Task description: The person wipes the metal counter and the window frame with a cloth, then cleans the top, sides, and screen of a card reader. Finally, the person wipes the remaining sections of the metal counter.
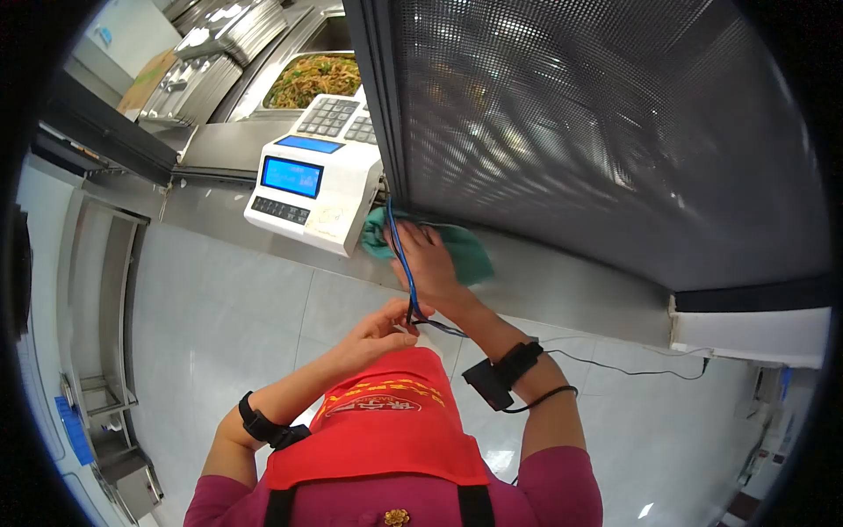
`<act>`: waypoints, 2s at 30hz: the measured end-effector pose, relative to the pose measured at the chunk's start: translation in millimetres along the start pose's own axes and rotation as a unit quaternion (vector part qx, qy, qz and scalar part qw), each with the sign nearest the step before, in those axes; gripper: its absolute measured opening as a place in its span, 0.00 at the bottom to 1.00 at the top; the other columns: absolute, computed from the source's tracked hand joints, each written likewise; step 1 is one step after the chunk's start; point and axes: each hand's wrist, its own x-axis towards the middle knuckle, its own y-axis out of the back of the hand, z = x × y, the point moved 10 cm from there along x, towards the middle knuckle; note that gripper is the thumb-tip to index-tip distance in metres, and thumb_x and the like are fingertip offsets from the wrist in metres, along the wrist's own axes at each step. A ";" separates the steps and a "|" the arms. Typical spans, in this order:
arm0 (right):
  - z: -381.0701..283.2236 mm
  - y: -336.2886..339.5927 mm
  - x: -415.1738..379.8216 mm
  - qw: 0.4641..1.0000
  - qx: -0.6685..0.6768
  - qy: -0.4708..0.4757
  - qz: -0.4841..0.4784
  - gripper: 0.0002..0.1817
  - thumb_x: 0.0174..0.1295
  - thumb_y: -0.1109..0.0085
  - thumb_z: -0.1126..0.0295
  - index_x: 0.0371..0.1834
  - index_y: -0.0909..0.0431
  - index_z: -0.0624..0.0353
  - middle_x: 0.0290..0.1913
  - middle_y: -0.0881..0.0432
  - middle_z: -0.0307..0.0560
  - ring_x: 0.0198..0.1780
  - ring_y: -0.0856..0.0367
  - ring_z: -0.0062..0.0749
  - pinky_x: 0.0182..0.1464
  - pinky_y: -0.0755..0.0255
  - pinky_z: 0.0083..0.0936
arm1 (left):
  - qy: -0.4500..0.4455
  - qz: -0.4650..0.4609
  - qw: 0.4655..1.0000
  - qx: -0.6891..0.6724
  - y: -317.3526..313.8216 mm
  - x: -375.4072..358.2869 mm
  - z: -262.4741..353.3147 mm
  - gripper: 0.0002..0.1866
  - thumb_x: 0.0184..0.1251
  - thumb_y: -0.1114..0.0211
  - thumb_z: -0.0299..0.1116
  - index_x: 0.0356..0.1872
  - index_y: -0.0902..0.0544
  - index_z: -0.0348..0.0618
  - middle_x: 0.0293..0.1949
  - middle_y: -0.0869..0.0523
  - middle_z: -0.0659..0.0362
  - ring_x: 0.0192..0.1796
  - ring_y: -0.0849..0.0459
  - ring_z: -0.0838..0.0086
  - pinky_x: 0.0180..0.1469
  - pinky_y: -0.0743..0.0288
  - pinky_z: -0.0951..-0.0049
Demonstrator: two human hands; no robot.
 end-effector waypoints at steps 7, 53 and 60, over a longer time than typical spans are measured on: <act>-6.5 -12.6 6.8 0.979 0.170 0.041 -0.109 0.23 0.59 0.43 0.63 0.58 0.25 0.55 0.64 0.27 0.39 0.63 0.30 0.35 0.62 0.37 0.38 | 0.040 -0.017 0.997 -0.069 -4.0 -5.2 -7.6 0.25 0.66 0.40 0.30 0.64 0.29 0.41 0.55 0.25 0.61 0.50 0.27 0.79 0.57 0.34 0.76; -11.6 22.8 -49.0 0.968 0.116 0.150 -0.167 0.19 0.52 0.37 0.68 0.50 0.20 0.44 0.62 0.24 0.31 0.65 0.30 0.32 0.64 0.34 0.31 | 0.114 -0.082 0.982 -0.129 -21.1 3.1 -23.8 0.31 0.66 0.39 0.28 0.70 0.37 0.44 0.40 0.21 0.59 0.45 0.22 0.78 0.54 0.29 0.77; 117.5 118.2 -157.3 0.963 0.123 -0.237 0.031 0.17 0.54 0.41 0.79 0.49 0.19 0.54 0.49 0.18 0.40 0.50 0.22 0.33 0.54 0.26 0.30 | 0.063 0.042 0.974 0.213 4.2 28.0 -69.2 0.31 0.68 0.41 0.36 0.70 0.38 0.40 0.57 0.25 0.55 0.46 0.21 0.68 0.56 0.29 0.70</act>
